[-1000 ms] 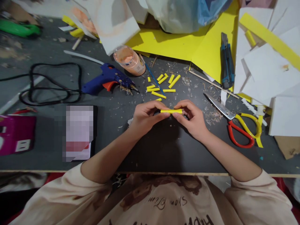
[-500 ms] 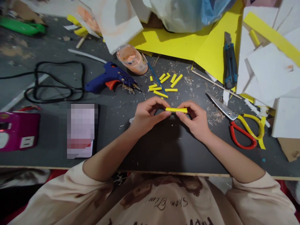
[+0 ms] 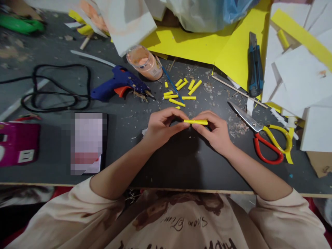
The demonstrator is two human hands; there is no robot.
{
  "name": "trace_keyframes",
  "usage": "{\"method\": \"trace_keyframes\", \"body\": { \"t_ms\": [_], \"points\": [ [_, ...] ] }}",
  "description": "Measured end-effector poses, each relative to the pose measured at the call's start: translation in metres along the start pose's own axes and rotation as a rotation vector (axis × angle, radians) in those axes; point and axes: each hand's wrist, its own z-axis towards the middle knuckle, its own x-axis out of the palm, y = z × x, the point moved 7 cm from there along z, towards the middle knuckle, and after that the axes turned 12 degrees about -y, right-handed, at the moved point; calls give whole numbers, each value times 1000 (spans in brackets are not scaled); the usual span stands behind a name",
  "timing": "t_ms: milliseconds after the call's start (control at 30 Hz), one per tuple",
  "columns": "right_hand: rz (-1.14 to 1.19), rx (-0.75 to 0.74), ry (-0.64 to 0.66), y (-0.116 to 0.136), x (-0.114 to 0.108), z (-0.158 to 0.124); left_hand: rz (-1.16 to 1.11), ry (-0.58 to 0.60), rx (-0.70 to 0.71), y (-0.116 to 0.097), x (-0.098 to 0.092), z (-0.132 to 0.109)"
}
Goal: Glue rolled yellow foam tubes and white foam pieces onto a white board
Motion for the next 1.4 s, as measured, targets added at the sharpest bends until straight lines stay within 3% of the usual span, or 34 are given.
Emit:
{"method": "trace_keyframes", "body": {
  "t_ms": [267,467,667,1033,1400],
  "points": [
    [35,-1,-9,2,1,-1,-24,11,6,1,0,0],
    [113,83,-70,-6,-2,-1,-49,-17,7,1,-5,2],
    [101,8,-21,-1,1,-1,-105,87,-64,4,4,-1],
    [133,27,-25,-4,2,-1,48,73,62,-5,3,-2],
    [99,10,-19,-1,1,1,64,65,76,-7,4,-3]
  ]
}}
